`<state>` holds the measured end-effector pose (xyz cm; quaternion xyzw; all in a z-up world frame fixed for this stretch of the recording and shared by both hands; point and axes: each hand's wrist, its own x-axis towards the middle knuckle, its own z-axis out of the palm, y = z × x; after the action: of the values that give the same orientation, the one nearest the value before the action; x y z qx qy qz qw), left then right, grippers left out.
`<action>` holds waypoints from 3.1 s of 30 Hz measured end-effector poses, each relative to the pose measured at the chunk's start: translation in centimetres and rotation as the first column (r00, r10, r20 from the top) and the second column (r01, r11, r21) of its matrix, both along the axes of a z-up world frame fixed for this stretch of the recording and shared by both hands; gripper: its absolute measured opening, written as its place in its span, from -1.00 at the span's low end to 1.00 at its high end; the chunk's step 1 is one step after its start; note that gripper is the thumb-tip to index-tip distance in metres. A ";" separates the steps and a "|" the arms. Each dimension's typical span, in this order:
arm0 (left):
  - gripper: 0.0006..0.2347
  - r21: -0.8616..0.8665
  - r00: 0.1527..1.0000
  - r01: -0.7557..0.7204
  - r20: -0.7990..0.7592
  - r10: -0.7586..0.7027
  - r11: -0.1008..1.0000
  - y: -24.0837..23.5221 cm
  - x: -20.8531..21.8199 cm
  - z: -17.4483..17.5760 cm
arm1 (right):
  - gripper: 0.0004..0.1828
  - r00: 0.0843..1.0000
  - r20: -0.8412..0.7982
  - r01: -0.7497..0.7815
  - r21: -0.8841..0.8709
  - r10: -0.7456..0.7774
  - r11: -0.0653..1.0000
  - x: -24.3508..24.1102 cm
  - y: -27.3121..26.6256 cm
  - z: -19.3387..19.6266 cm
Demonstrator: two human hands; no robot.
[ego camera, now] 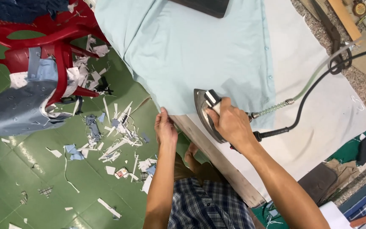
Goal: The person irons a light blue shirt on a white ironing board using a steam iron and a black pressing block. They repeatedly smooth the fabric, reposition the shirt, and press different sections including the body and sleeves.
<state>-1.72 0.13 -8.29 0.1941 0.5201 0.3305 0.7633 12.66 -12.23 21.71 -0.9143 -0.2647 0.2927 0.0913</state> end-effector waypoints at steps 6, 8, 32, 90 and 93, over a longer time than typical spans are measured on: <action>-0.85 0.039 0.997 -0.056 -0.050 0.058 0.998 -0.7 0.2 -1.5 | -0.54 0.938 0.257 -0.215 -0.094 0.233 0.972 -0.6 -0.9 -3.1; -0.84 0.034 0.997 -0.050 -0.048 0.052 0.998 -0.8 1.1 0.2 | -0.54 0.897 0.324 -0.278 -0.120 0.302 0.953 -0.7 -0.5 -3.5; -0.97 -0.111 0.958 0.201 0.228 -0.172 0.973 -0.3 3.5 -3.1 | -0.52 0.981 0.171 -0.103 0.061 0.091 0.993 0.4 6.2 -3.0; -0.32 0.115 0.230 0.253 -0.972 -0.056 -0.961 21.9 34.6 15.4 | -0.73 0.994 -0.021 0.110 -0.079 -0.112 0.991 -4.8 2.6 -3.7; -0.25 0.108 0.164 0.030 -0.981 -0.102 -0.994 20.7 31.9 15.3 | -0.82 0.987 -0.044 0.152 -0.110 -0.157 0.982 -6.2 1.0 -4.6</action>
<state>30.14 20.86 6.96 0.9191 -0.3686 -0.0757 0.1170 6.42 -11.25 17.08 -0.9277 -0.1745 0.3222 0.0719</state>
